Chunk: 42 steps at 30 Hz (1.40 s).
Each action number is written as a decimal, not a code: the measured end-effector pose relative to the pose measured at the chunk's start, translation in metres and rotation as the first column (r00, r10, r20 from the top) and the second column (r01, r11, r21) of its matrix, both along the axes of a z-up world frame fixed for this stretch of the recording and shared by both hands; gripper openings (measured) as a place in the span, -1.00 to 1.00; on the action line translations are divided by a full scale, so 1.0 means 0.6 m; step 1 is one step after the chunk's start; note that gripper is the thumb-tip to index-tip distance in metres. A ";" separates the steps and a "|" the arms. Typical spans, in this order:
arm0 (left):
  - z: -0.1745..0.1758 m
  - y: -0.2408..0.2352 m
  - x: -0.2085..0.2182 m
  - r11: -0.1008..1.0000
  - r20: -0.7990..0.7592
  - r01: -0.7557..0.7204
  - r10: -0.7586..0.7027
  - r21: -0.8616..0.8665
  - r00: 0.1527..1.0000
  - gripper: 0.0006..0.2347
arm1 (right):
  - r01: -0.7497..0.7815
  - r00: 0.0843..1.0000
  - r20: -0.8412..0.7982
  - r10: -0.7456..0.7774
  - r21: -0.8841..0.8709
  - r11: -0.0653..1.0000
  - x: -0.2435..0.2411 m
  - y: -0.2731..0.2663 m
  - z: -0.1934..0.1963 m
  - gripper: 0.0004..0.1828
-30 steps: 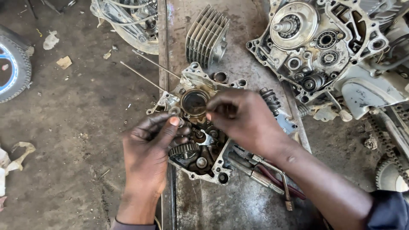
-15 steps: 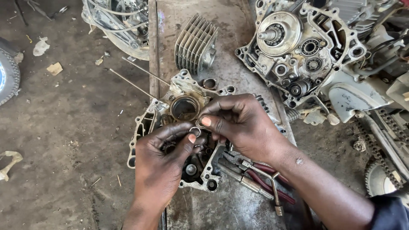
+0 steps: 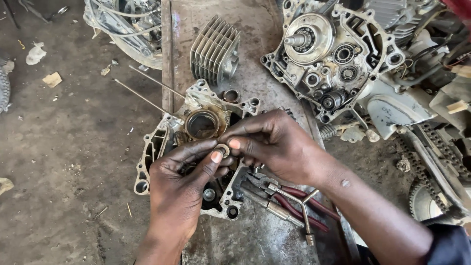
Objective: Inspecting and attempting to assemble a gear shaft mechanism within a motorcycle engine casing
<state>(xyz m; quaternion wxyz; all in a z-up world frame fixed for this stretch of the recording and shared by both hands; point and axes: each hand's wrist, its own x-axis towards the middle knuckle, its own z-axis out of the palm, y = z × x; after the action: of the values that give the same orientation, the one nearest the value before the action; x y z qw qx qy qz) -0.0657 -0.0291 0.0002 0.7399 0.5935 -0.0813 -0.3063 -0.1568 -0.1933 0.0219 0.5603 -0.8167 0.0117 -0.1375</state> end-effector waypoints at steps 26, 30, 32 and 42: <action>-0.013 -0.011 -0.025 0.997 0.142 -0.066 0.059 0.050 0.988 -0.83 | -0.171 0.646 -0.678 -0.349 -0.575 0.800 -0.026 -0.025 -0.036 -0.15; -0.017 -0.014 -0.029 0.996 0.128 -0.063 0.054 0.070 0.990 -0.84 | -0.167 0.679 -0.634 -0.371 -0.624 0.763 -0.024 -0.027 -0.057 -0.26; -0.020 -0.013 -0.029 0.996 0.137 -0.053 0.043 0.074 0.990 -0.85 | -0.151 0.677 -0.629 -0.382 -0.626 0.765 -0.019 -0.018 -0.052 -0.46; -0.027 -0.009 -0.030 0.996 0.076 -0.022 0.029 -0.084 0.997 -0.83 | -0.040 0.636 -0.656 -0.408 -0.555 0.831 -0.010 -0.009 -0.054 -0.30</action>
<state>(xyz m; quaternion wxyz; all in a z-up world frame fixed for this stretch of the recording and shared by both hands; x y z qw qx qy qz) -0.0836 -0.0344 -0.0162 0.7642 0.5744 -0.1148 -0.2701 -0.1627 -0.1986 -0.0103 0.2429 -0.9119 0.2916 0.1560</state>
